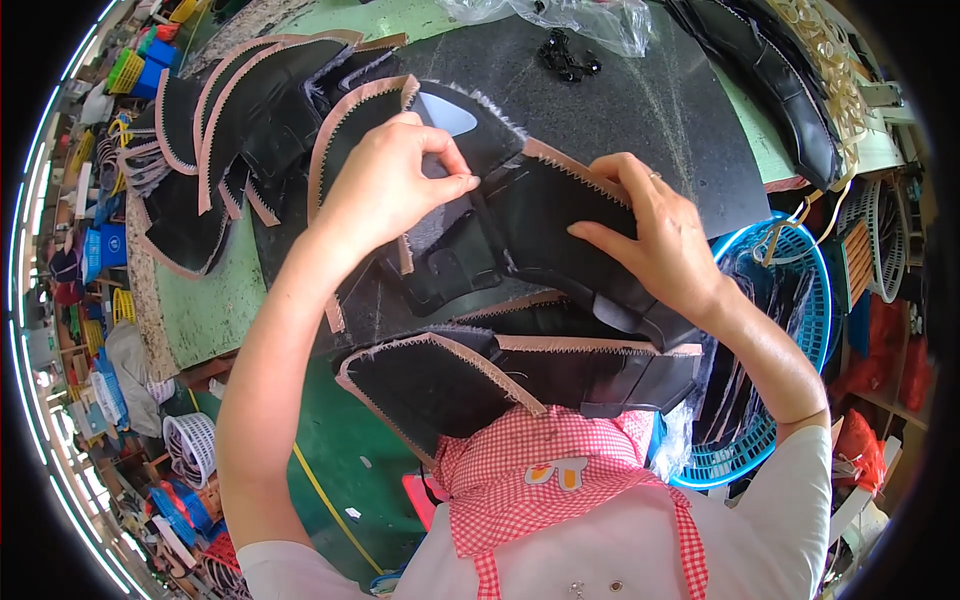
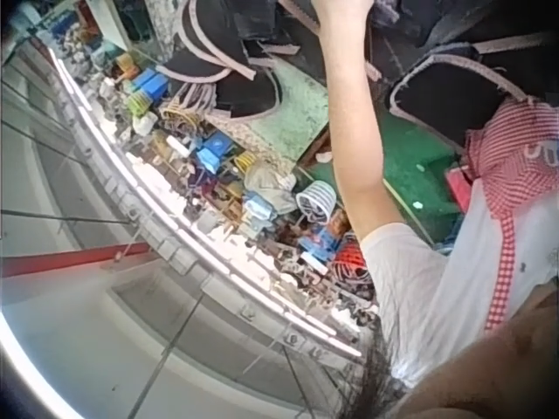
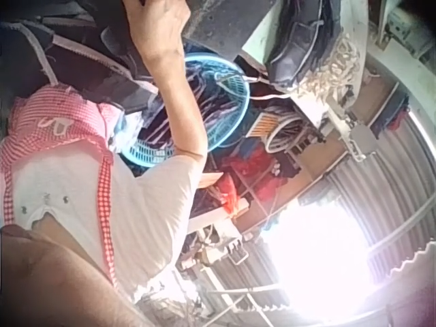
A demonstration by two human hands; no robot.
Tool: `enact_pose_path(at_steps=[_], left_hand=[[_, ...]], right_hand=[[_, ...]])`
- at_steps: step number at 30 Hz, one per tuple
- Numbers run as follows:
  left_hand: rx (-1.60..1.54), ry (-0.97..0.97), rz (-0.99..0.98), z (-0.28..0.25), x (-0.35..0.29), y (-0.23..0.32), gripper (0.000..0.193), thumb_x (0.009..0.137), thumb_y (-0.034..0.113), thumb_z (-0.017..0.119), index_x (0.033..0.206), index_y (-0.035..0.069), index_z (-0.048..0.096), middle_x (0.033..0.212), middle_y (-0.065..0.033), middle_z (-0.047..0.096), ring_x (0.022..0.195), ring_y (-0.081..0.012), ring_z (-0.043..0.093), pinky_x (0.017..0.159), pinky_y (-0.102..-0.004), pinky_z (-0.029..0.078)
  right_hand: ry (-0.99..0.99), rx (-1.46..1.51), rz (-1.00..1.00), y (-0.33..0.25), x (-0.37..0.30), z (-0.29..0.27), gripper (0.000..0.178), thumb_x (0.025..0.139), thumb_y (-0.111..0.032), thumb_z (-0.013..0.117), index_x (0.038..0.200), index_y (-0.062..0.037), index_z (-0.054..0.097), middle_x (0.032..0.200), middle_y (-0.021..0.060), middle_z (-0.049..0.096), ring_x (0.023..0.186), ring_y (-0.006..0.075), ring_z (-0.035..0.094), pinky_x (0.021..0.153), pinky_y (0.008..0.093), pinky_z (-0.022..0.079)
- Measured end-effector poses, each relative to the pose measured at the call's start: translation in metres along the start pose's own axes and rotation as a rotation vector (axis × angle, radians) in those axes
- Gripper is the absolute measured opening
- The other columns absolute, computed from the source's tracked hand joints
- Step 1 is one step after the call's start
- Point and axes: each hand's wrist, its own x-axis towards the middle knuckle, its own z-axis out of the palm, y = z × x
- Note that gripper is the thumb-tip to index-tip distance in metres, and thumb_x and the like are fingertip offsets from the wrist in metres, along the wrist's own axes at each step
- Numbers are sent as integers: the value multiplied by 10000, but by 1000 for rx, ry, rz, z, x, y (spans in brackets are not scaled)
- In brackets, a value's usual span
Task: Assembling shoe uppers by manually attaching small plastic clips or tabs to leather components at a factory workbench.
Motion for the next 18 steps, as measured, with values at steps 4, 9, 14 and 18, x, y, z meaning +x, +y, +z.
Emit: enact_pose_path(at_steps=[4,9,14,18], left_hand=[[220,-199,-39,-44,-39,51,158,766,155,817,789,46,705,803,-106,559,802,-294,639,739,-394,490],[190,-442,-127,-93,-84,95,165,776,141,812,825,56,679,749,-92,535,761,-273,619,680,-384,466],[-107,-676,-173,-65,-115,88,335,924,404,759,1033,94,698,1044,-126,635,800,-309,690,725,-405,548],[-387,-532,-120,-14,-116,55,478,949,338,762,1368,146,633,1348,-114,593,876,-224,736,816,-366,592]], right_hand=[[-103,250,-212,-14,-11,13,424,925,-190,730,1283,-51,549,1165,188,662,1097,414,666,903,456,568],[-293,425,-258,-55,-14,-4,415,931,-210,728,1277,-66,550,1133,197,661,979,415,686,795,479,572],[-441,345,-210,-59,-49,6,439,911,-215,733,1286,-86,543,1075,170,655,921,401,694,762,488,573],[-395,53,-73,14,-104,49,464,884,-259,764,1272,-87,577,1082,172,672,912,382,713,741,465,595]])
